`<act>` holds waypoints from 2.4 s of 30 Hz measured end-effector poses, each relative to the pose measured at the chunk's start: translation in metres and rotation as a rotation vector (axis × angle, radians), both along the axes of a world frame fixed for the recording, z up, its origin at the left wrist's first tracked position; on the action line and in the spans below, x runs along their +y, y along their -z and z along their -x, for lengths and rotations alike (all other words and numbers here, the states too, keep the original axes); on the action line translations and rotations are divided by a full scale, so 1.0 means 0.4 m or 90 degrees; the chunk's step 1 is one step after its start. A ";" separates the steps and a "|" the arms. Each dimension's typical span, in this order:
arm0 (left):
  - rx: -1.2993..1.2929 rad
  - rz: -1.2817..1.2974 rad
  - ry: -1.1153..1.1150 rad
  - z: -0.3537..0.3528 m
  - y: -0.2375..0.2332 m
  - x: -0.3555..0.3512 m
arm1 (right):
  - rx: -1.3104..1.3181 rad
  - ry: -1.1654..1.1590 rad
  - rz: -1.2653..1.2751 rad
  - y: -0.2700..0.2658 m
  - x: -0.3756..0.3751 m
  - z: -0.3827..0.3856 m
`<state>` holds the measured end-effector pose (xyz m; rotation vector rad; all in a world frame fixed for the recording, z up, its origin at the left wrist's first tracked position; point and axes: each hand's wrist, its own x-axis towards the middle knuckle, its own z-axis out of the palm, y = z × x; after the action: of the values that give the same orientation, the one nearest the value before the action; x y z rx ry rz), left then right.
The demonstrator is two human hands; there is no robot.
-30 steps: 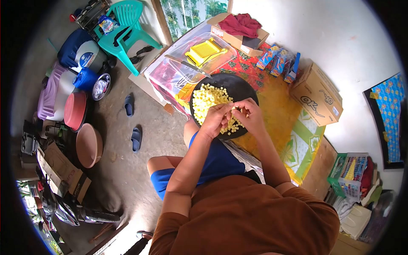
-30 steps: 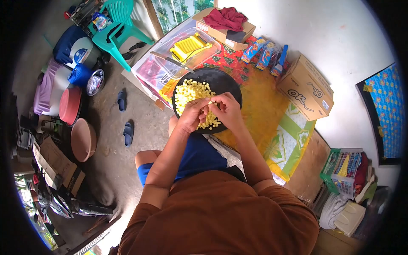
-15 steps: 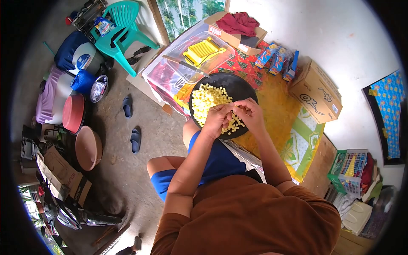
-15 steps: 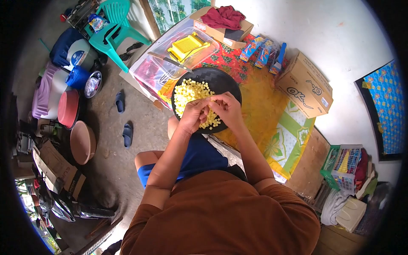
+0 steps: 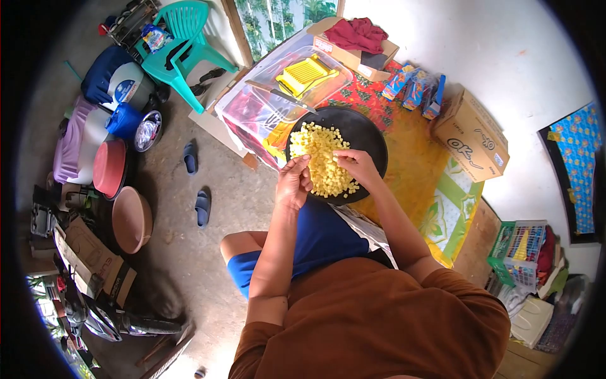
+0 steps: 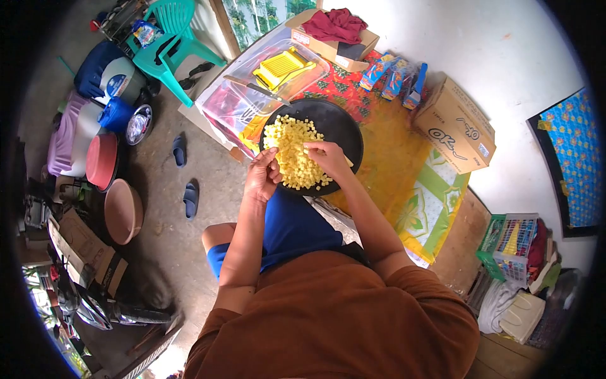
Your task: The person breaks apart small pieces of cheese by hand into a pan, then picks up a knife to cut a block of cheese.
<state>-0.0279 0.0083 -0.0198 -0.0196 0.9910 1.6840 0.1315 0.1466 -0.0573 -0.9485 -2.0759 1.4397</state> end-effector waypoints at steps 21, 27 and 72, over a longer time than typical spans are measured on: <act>0.022 0.005 0.087 -0.037 -0.010 -0.027 | -0.102 0.012 -0.130 0.014 -0.020 -0.035; 0.017 -0.010 0.103 -0.051 -0.004 -0.018 | -0.037 0.033 -0.014 0.013 -0.008 -0.037; 0.202 -0.088 0.071 -0.126 -0.065 -0.001 | 0.234 -0.007 0.357 -0.198 -0.081 -0.039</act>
<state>0.0224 0.0078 0.0062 0.3989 1.0835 1.6789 0.1469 0.1143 0.0221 -0.7820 -1.4402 2.0755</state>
